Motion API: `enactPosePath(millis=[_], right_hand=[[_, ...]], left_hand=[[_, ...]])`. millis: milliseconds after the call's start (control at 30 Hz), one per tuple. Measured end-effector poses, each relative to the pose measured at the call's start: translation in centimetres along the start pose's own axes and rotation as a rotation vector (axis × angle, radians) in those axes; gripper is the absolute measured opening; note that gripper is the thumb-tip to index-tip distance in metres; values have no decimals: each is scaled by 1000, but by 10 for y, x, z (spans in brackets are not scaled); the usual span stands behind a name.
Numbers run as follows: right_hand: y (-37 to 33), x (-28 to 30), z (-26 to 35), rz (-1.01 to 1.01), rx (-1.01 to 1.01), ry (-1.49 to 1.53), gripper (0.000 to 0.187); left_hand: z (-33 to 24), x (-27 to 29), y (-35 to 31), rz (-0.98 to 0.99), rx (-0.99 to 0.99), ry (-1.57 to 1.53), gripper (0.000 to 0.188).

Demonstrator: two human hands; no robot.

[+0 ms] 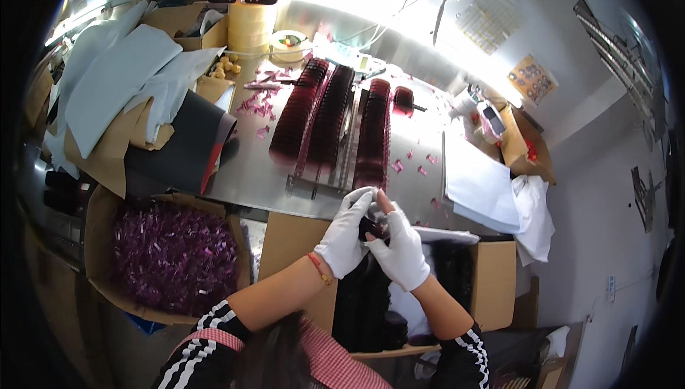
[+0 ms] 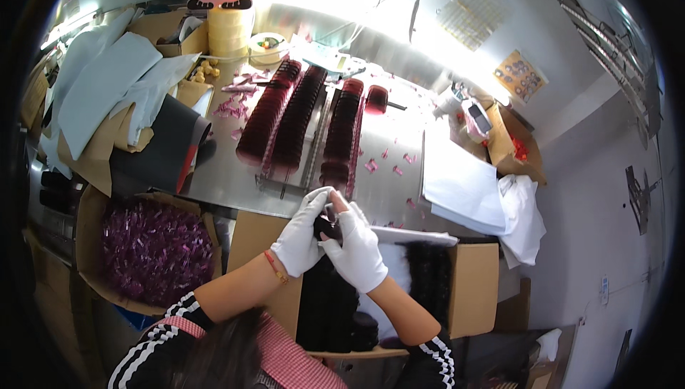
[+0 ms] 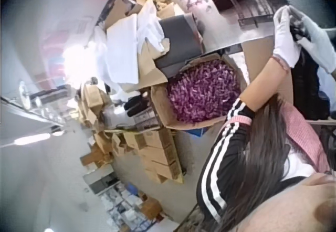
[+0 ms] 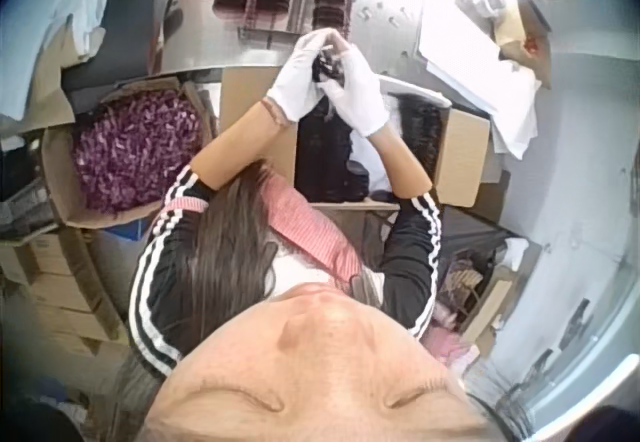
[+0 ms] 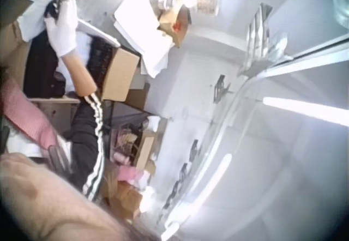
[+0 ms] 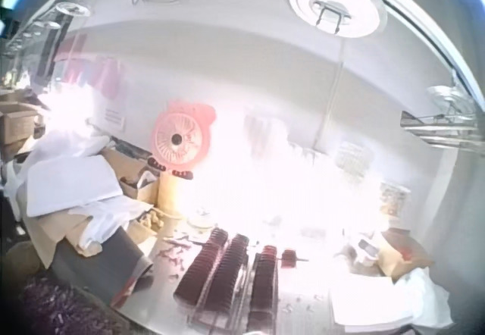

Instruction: The person repeatedly picks up dark cylindrical hair rollers from a box, places them onto a metal rack, and then removes them to return to the box. The cycle of placing and removing rollers continues throughout the clip.

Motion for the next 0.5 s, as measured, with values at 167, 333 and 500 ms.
enactPosePath(millis=[167, 333, 500], right_hand=[[-43, 20, 39, -365, 195, -226, 48], [-67, 7, 84, -362, 427, -395, 51], [-72, -10, 110, -365, 451, -399, 44]], left_hand=[[2, 18, -31, 98, 41, -354, 28], [2, 23, -67, 166, 72, -390, 33], [-11, 38, -99, 97, 32, -266, 37]])
Point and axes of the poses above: each hand's wrist, its own y-axis towards the middle knuckle, its own x-axis out of the back of the hand, z = x × y, the point moved 8 cm from there along y, towards the middle knuckle, and after that the axes turned 6 degrees about -y, right-handed, at the moved point
